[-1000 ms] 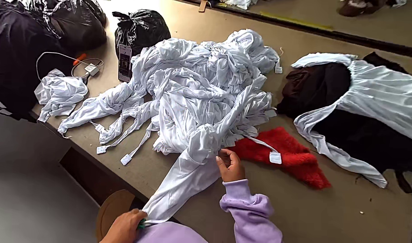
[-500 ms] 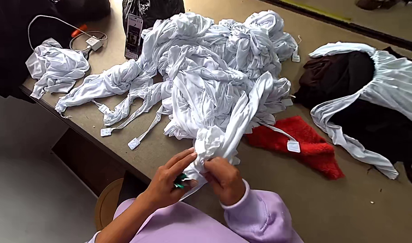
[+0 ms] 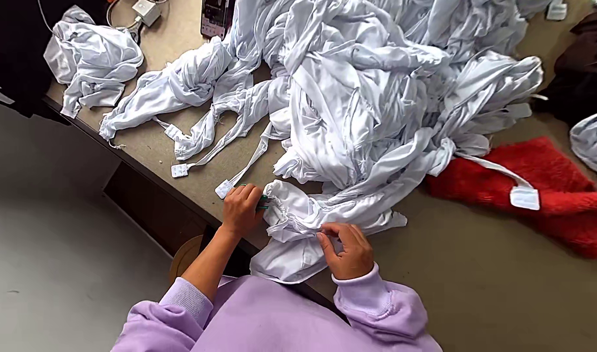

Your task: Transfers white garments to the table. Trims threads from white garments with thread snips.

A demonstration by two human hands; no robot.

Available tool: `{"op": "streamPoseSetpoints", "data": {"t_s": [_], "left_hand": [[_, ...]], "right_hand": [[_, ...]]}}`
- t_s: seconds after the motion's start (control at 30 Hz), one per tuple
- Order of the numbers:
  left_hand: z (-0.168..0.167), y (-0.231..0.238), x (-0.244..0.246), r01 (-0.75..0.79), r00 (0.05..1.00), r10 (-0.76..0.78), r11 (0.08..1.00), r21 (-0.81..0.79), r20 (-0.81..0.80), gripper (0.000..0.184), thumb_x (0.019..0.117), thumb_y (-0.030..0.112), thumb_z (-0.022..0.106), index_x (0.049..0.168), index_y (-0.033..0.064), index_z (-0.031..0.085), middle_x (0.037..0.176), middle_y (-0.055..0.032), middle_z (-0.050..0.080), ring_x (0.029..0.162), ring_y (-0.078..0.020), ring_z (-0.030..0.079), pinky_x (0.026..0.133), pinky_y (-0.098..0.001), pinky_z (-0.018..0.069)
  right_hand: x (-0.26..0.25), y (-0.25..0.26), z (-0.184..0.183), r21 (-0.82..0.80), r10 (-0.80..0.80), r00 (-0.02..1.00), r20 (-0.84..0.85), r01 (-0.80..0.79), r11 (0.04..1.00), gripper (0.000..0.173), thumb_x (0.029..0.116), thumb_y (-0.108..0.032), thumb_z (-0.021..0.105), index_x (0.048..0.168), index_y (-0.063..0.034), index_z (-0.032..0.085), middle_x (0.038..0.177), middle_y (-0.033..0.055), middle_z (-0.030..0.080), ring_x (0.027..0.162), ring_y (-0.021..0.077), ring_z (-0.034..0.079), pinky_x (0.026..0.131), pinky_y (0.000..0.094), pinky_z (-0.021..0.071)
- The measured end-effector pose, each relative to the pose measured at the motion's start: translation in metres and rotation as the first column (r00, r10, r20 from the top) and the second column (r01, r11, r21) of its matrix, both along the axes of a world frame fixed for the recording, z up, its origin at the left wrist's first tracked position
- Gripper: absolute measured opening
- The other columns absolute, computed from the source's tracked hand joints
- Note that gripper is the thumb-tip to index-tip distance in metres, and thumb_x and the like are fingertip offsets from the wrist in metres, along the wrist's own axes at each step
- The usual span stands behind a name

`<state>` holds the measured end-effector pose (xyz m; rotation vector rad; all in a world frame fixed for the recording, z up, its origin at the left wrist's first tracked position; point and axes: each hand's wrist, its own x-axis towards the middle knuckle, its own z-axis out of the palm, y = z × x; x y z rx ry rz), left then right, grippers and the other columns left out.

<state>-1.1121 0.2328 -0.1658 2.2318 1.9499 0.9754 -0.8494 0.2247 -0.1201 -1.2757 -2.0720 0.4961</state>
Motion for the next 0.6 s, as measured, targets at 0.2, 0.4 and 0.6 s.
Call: {"op": "streamPoseSetpoints", "data": {"t_s": [0.2, 0.4, 0.6], "left_hand": [[-0.002, 0.001, 0.002, -0.014, 1.0, 0.015, 1.0, 0.019, -0.023, 0.028, 0.0885, 0.023, 0.063, 0.1, -0.0009, 0.071, 0.084, -0.0151, 0.071, 0.076, -0.0311, 0.07, 0.065, -0.0463, 0.055], [-0.001, 0.002, 0.002, -0.019, 0.999, 0.021, 0.999, 0.051, -0.026, 0.023, 0.0882, 0.02, 0.064, 0.094, -0.0016, 0.069, 0.083, -0.0157, 0.069, 0.075, -0.0317, 0.07, 0.064, -0.0468, 0.0546], [-0.003, -0.005, -0.002, 0.03, 0.999, -0.028, 0.996, 0.089, -0.02, 0.05, 0.0966, 0.045, 0.056, 0.101, -0.0029, 0.068, 0.086, -0.0182, 0.069, 0.075, -0.0322, 0.069, 0.066, -0.048, 0.055]], "right_hand": [[-0.046, 0.016, 0.009, 0.007, 0.082, 0.994, 0.074, -0.082, 0.997, 0.033, 0.0935, -0.031, 0.066, 0.1, 0.0008, 0.074, 0.092, 0.0164, 0.075, 0.087, 0.0384, 0.071, 0.075, 0.0511, 0.0564], [-0.055, 0.022, 0.001, -0.228, 0.112, 0.993, -0.021, -0.114, 0.967, 0.023, 0.079, -0.006, 0.082, 0.096, 0.0038, 0.068, 0.084, 0.0173, 0.072, 0.083, 0.0382, 0.071, 0.09, 0.0653, 0.0457], [0.038, -0.021, 0.039, -0.078, 0.056, 0.951, -0.305, -0.084, 0.993, 0.026, 0.0894, -0.015, 0.068, 0.106, 0.0038, 0.06, 0.095, 0.0127, 0.071, 0.091, 0.0159, 0.071, 0.084, 0.0305, 0.0592]]}}
